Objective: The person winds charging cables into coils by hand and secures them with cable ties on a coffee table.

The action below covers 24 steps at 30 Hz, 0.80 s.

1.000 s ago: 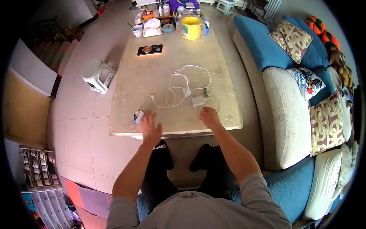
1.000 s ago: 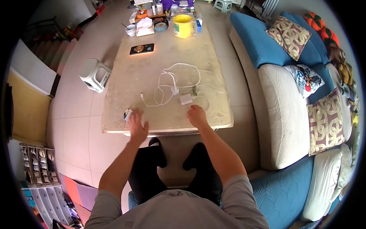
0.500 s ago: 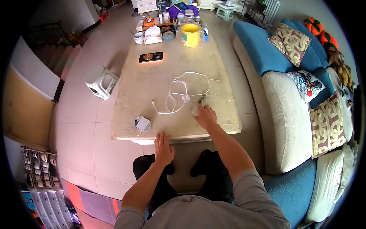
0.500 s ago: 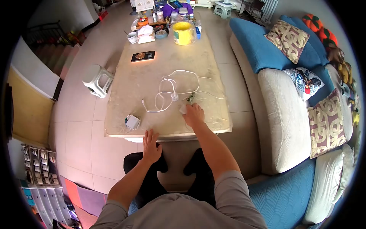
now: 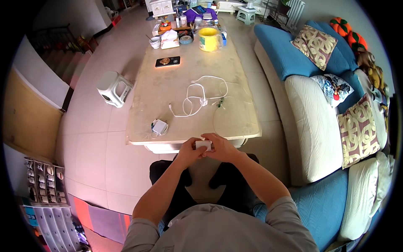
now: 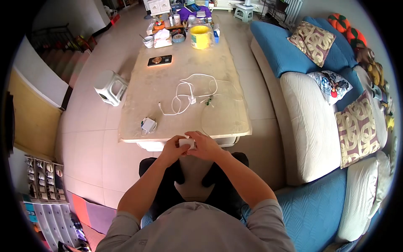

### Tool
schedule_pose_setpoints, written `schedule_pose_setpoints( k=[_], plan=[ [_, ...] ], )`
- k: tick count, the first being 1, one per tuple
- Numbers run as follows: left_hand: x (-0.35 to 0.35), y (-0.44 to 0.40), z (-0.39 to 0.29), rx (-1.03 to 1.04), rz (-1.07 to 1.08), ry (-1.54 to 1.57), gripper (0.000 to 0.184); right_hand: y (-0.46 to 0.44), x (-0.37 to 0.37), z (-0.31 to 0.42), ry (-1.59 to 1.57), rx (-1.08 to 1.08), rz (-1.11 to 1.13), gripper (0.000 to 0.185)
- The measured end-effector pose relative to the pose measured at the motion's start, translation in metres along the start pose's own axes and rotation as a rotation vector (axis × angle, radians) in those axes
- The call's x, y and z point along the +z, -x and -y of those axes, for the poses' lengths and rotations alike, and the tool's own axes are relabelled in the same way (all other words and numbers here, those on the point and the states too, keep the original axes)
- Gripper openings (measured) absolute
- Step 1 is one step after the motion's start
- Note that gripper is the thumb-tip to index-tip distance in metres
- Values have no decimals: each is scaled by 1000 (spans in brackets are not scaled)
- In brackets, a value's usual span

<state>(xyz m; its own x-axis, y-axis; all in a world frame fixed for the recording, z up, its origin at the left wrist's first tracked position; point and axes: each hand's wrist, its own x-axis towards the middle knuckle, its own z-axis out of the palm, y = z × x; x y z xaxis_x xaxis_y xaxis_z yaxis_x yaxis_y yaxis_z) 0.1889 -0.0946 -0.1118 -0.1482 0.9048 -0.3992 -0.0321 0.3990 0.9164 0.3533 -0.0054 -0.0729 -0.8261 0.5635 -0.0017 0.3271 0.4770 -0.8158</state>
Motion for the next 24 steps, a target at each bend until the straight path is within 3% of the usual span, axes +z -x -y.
schedule_pose_setpoints(
  k=[4, 7, 11, 13, 16, 19, 24],
  plan=[
    [-18, 56, 16, -45, 52, 462, 45, 25, 2, -2, 57, -53, 92, 35],
    [-45, 94, 40, 75, 267, 863, 52, 30, 5, -28, 62, -236, 23, 20],
    [-46, 123, 34, -150, 488, 501, 57, 29, 5, -11, 38, -232, -113, 14],
    [-31, 123, 33, -175, 596, 309, 45, 23, 9, 5, 22, -163, -126, 17],
    [-11, 109, 38, -46, 687, 189, 33, 19, 11, 22, 125, -134, -34, 23],
    [5, 110, 19, -30, 522, 277, 33, 22, 1, 33, 73, -92, -36, 28],
    [-7, 112, -4, 98, 406, 523, 27, 19, -20, 22, -274, -9, -109, 16]
  ],
)
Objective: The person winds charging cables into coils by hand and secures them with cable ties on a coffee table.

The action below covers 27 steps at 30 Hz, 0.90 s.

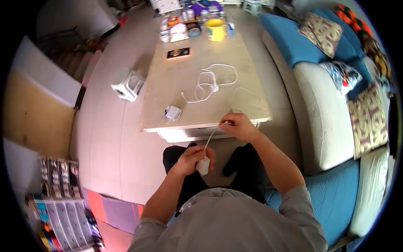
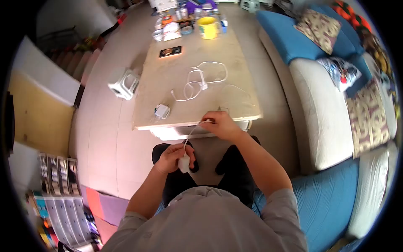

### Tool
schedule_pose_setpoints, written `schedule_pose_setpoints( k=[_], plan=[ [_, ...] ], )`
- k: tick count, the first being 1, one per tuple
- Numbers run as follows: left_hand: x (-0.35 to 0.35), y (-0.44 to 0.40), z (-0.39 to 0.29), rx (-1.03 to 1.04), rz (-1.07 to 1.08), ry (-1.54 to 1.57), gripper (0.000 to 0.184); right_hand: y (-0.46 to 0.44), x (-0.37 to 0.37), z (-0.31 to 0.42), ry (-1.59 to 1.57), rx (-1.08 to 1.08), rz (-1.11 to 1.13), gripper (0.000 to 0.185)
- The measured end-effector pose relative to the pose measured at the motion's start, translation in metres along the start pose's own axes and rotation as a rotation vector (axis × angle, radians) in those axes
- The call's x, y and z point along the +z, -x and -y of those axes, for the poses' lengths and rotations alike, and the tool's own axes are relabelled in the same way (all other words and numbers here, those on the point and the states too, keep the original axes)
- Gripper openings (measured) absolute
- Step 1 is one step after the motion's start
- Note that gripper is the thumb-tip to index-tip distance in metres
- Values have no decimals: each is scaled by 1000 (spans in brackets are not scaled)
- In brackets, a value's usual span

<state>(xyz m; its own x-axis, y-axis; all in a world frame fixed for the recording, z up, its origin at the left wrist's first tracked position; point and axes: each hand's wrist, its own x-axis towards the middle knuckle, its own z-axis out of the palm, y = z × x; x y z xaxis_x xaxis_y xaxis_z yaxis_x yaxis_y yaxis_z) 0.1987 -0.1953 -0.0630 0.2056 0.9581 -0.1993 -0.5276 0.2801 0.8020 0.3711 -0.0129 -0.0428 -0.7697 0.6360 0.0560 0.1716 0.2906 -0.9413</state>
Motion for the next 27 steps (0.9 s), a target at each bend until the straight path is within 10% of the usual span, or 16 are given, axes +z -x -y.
schedule_pose_setpoints(
  k=[11, 19, 27],
  plan=[
    [-27, 18, -3, 395, -163, 406, 24, -20, -17, -13, -246, 6, -114, 5],
    [2, -9, -29, 210, -98, 17, 27, -25, 2, 18, -122, 33, -23, 26],
    [9, -25, -76, 504, -152, 53, 28, -20, 1, 45, -111, 24, -49, 19]
  ],
)
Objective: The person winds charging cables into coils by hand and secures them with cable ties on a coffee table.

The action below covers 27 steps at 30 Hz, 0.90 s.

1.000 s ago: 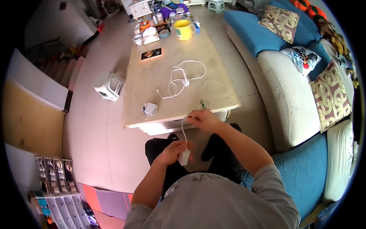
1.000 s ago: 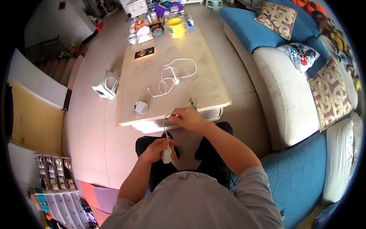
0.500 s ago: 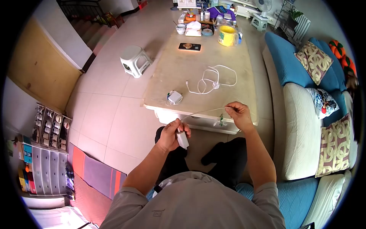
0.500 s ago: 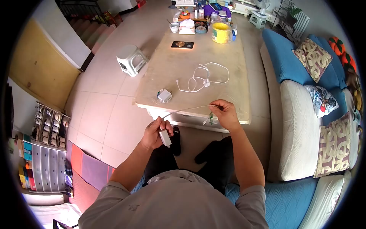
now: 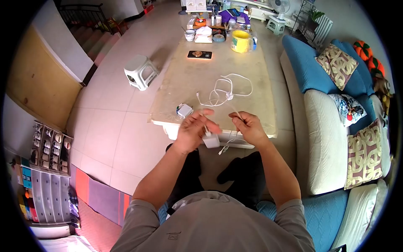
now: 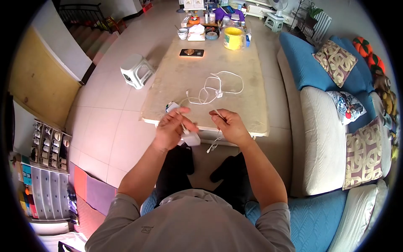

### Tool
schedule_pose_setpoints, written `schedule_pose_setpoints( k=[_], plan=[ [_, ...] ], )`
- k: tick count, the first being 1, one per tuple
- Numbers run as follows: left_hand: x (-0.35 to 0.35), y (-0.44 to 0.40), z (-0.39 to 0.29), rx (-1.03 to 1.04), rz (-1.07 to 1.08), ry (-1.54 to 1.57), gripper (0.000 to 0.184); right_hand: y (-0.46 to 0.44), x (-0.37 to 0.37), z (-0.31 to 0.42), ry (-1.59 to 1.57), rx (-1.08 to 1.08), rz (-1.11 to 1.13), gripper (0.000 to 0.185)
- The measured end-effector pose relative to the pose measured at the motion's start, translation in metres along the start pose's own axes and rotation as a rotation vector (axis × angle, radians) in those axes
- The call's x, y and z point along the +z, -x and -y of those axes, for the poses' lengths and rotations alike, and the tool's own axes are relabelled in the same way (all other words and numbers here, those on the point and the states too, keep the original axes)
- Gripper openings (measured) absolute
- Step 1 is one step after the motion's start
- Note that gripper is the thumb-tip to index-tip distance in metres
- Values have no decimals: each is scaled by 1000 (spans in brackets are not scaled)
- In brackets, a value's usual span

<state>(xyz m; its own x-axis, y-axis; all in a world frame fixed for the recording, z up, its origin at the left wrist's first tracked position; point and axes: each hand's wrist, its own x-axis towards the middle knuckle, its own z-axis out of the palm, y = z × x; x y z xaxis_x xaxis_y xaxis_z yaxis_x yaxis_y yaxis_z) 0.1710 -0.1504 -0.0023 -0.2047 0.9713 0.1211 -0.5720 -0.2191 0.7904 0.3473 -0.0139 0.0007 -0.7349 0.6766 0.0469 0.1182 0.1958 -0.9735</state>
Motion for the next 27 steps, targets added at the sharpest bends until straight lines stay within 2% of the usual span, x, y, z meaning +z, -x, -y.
schedule_pose_setpoints(
  k=[4, 7, 10, 11, 14, 18, 19, 22, 26, 27],
  plan=[
    [-17, -8, -21, 198, -156, 171, 24, -1, -15, -21, -203, -62, -57, 10],
    [-39, -7, -25, 258, -171, 341, 24, 1, -22, -30, -241, -79, -110, 6],
    [-15, -5, -25, 172, -362, 258, 26, 1, -13, -23, -68, -167, -177, 6],
    [-1, -6, -24, 182, -311, 193, 28, 4, -11, -14, -45, -110, -133, 6],
    [15, -13, -17, 124, -181, -308, 29, 9, 1, 24, 193, -218, 3, 8],
    [16, -18, -6, 84, -76, -531, 26, 15, 0, 51, 505, -339, 170, 6],
    [18, -19, -4, 90, -71, -512, 25, 15, 1, 52, 447, -338, 162, 6],
    [19, -19, -11, -110, 76, -921, 24, 14, 4, 55, 297, -288, 151, 5],
    [22, -10, -12, -283, 154, -584, 26, 12, 4, 56, 130, -77, 92, 8],
    [23, -8, -17, -349, 144, -372, 28, 11, 4, 54, 82, -20, 61, 10]
  ],
)
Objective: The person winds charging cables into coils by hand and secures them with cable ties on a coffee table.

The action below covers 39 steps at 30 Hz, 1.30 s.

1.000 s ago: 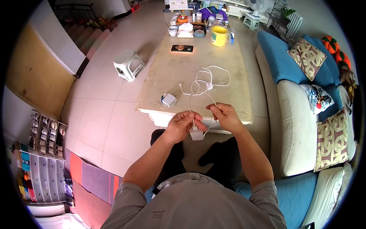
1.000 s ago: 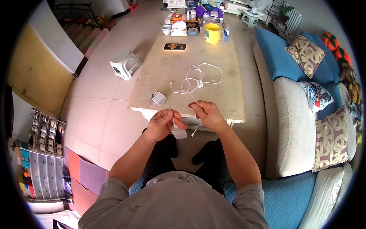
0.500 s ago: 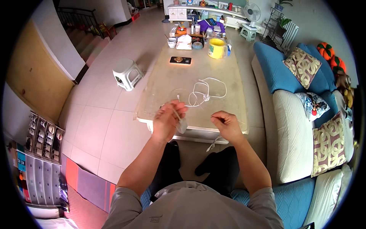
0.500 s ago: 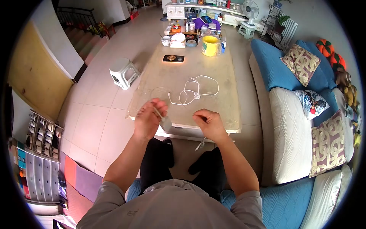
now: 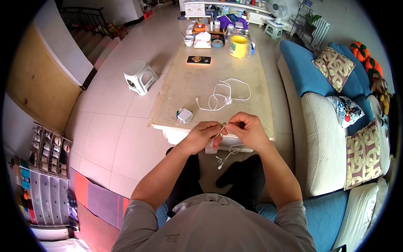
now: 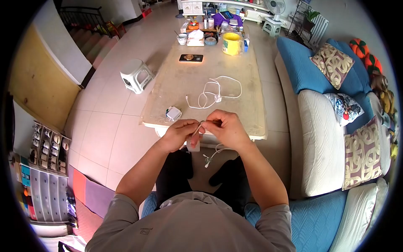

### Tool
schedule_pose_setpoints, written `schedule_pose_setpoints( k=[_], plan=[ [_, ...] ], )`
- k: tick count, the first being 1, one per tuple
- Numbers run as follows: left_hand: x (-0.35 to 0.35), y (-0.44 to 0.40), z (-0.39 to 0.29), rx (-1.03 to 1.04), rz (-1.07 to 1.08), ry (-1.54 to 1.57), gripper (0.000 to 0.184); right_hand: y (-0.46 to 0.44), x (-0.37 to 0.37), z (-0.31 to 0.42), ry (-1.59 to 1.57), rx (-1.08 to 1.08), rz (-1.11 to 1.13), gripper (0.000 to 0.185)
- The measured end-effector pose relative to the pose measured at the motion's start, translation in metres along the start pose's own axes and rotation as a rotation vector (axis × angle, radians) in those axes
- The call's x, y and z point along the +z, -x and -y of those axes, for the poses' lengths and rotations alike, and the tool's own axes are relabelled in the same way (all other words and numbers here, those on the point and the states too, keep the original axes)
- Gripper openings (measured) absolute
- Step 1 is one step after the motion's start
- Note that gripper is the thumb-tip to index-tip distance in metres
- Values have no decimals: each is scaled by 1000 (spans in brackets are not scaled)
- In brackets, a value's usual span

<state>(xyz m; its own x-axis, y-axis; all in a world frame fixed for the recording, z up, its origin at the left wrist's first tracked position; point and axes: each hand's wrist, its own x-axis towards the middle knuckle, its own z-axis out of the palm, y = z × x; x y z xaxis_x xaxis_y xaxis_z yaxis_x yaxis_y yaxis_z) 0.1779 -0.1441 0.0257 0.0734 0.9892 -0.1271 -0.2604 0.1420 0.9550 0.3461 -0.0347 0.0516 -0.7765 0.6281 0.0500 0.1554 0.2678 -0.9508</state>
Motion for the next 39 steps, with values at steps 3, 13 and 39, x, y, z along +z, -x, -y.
schedule_pose_setpoints(
  k=[3, 13, 39],
  plan=[
    [0, 6, 6, -25, -10, 253, 30, -4, 7, -14, -141, -206, -68, 8],
    [5, 13, 21, 132, 128, 500, 31, 3, 23, -28, -174, -258, -28, 18],
    [-2, 20, 33, 385, 143, 825, 48, 27, 46, -53, -331, 162, 29, 18]
  ],
)
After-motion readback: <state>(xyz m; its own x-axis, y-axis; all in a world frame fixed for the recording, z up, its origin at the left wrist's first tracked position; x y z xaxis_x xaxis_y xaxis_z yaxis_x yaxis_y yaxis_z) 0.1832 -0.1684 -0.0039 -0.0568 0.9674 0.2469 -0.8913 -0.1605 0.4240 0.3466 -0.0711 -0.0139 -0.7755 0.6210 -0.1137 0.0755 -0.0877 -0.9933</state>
